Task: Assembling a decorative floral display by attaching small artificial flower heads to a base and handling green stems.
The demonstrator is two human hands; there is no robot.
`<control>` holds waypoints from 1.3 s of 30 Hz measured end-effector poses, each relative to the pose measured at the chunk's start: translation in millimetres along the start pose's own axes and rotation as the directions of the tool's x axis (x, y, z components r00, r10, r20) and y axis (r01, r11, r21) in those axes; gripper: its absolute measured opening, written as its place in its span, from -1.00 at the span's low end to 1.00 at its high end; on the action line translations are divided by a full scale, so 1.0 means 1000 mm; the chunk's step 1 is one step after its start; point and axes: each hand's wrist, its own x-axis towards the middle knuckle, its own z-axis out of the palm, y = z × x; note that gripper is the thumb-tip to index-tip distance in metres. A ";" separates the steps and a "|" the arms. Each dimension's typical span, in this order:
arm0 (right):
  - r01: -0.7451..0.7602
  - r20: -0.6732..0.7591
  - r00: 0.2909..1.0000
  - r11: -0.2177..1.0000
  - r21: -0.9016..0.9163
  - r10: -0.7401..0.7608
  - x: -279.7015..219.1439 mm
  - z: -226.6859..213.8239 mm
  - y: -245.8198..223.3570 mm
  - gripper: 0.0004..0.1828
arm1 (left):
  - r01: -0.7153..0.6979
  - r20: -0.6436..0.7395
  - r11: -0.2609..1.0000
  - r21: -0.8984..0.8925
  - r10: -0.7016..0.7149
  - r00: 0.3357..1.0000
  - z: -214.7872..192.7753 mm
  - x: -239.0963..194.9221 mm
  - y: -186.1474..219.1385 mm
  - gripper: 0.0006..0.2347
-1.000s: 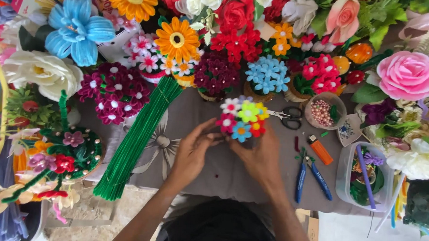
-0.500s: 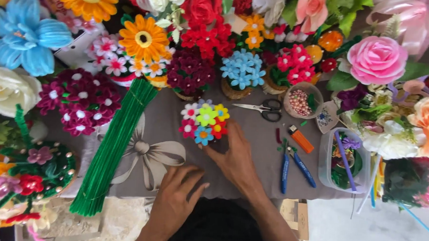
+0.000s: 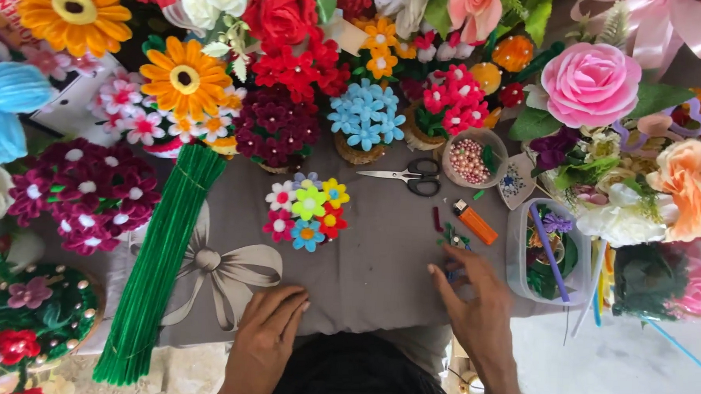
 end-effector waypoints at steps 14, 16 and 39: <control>0.074 0.308 0.927 0.911 0.406 -0.213 -0.024 -0.017 -0.045 -0.70 | 0.580 0.336 0.520 -0.627 -0.491 0.804 0.018 0.019 0.039 -0.85; 0.054 0.307 0.929 0.896 0.440 -0.207 -0.026 -0.015 -0.045 -0.71 | 0.735 0.540 0.335 -0.590 -0.512 0.668 0.021 0.036 0.057 -0.84; 0.029 -0.060 0.998 0.961 0.276 -0.013 -0.016 -0.065 0.030 -0.86 | 0.914 0.793 -0.018 -0.404 -0.505 0.340 0.093 0.095 0.154 -0.80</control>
